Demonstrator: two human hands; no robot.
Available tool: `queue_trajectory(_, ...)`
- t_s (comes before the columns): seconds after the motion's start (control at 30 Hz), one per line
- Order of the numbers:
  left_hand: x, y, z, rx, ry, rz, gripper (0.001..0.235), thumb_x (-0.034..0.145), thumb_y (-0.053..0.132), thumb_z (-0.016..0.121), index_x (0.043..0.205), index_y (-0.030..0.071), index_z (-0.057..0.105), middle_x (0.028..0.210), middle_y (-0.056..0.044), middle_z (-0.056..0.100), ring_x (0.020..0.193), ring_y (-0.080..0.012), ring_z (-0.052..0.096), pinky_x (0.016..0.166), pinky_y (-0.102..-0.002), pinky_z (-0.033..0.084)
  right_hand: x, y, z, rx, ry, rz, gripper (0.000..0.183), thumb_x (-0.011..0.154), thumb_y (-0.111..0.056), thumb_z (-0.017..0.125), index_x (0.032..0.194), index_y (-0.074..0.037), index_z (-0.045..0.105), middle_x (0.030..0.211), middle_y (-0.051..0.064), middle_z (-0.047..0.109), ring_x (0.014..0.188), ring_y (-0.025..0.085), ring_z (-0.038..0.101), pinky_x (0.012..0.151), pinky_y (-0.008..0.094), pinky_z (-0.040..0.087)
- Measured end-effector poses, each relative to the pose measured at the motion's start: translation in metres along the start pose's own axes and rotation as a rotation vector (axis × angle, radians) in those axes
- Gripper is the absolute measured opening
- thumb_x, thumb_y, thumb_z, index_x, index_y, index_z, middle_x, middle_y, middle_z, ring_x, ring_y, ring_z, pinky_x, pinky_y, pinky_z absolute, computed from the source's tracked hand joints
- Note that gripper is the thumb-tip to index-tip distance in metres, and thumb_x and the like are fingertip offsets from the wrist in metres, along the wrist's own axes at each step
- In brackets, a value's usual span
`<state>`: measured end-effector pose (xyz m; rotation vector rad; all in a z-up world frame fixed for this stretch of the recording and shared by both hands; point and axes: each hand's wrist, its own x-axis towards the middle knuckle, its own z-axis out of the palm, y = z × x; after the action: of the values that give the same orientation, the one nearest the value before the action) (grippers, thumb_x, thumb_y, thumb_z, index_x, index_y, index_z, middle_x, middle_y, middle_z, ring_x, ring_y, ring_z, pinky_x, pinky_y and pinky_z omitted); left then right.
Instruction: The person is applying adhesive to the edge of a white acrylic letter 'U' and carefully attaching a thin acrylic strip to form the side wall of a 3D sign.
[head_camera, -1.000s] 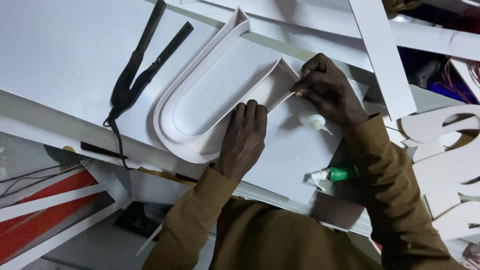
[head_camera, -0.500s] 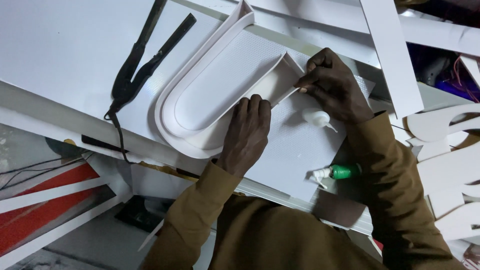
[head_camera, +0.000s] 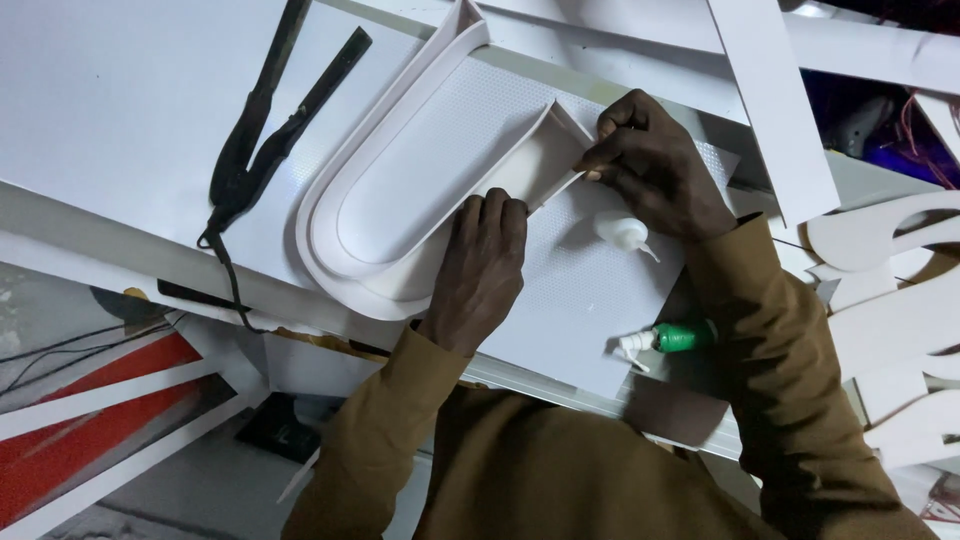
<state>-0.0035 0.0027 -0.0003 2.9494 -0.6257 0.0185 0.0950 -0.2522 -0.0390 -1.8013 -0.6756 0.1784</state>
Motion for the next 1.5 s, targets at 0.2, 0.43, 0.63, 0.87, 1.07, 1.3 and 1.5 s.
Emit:
queue_trajectory(0.2, 0.000, 0.003, 0.001, -0.053, 0.053, -0.037, 0.019, 0.107, -0.008, 0.052, 0.103, 0.011, 0.056, 0.099, -0.009, 0.054, 0.087, -0.0268, 0.051, 0.083, -0.041, 0.047, 0.000, -0.004, 0.001, 0.027, -0.002, 0.033, 0.010, 0.115, -0.006, 0.077, 0.123, -0.005, 0.083, 0.122, 0.008, 0.053, 0.110, 0.022, 0.057, 0.093, 0.034, 0.047)
queue_trajectory(0.43, 0.001, 0.005, 0.003, -0.048, 0.052, -0.049, 0.020, 0.111, -0.005, 0.051, 0.101, 0.012, 0.056, 0.098, -0.008, 0.054, 0.087, -0.0259, 0.050, 0.082, -0.040, 0.046, 0.000, 0.000, 0.001, 0.005, 0.011, 0.005, 0.008, 0.115, -0.006, 0.080, 0.122, -0.006, 0.083, 0.122, 0.010, 0.054, 0.111, 0.025, 0.057, 0.094, 0.036, 0.047)
queue_trajectory(0.63, 0.002, 0.003, 0.000, -0.051, 0.027, -0.038, 0.021, 0.102, -0.010, 0.052, 0.107, 0.010, 0.057, 0.100, -0.009, 0.054, 0.088, -0.0266, 0.050, 0.083, -0.040, 0.046, 0.001, -0.005, -0.001, 0.013, -0.002, 0.029, 0.009, 0.116, -0.006, 0.078, 0.123, -0.006, 0.083, 0.125, 0.009, 0.053, 0.112, 0.024, 0.058, 0.096, 0.036, 0.048)
queue_trajectory(0.87, 0.002, 0.005, 0.003, 0.011, 0.037, -0.044, 0.018, 0.109, -0.006, 0.053, 0.104, 0.011, 0.057, 0.099, -0.007, 0.053, 0.086, -0.0236, 0.049, 0.083, -0.038, 0.046, 0.001, -0.007, -0.001, 0.021, -0.011, 0.017, 0.008, 0.116, -0.005, 0.078, 0.123, -0.004, 0.082, 0.124, 0.010, 0.052, 0.112, 0.024, 0.057, 0.097, 0.037, 0.047)
queue_trajectory(1.07, 0.003, 0.007, 0.002, 0.034, 0.027, -0.055, 0.015, 0.110, -0.003, 0.054, 0.105, 0.011, 0.057, 0.100, -0.007, 0.054, 0.088, -0.0230, 0.050, 0.084, -0.038, 0.047, 0.000, -0.001, -0.001, 0.021, -0.015, -0.011, 0.011, 0.117, -0.009, 0.076, 0.124, -0.003, 0.082, 0.126, 0.011, 0.051, 0.115, 0.026, 0.057, 0.098, 0.038, 0.048)
queue_trajectory(1.3, 0.003, 0.007, 0.006, -0.023, 0.009, -0.059, 0.027, 0.093, -0.014, 0.054, 0.107, 0.010, 0.057, 0.103, -0.010, 0.055, 0.089, -0.0262, 0.051, 0.085, -0.039, 0.047, 0.002, -0.004, -0.002, 0.061, -0.026, 0.031, 0.012, 0.117, -0.013, 0.076, 0.122, -0.005, 0.083, 0.126, 0.010, 0.051, 0.112, 0.024, 0.057, 0.095, 0.036, 0.047)
queue_trajectory(1.5, 0.005, 0.008, 0.006, -0.036, 0.038, -0.071, 0.024, 0.098, -0.015, 0.056, 0.108, 0.007, 0.058, 0.104, -0.012, 0.056, 0.091, -0.0269, 0.052, 0.084, -0.041, 0.049, 0.006, -0.008, -0.006, 0.027, -0.054, 0.002, 0.011, 0.117, -0.012, 0.079, 0.122, -0.004, 0.083, 0.124, 0.010, 0.051, 0.112, 0.024, 0.056, 0.095, 0.037, 0.046)
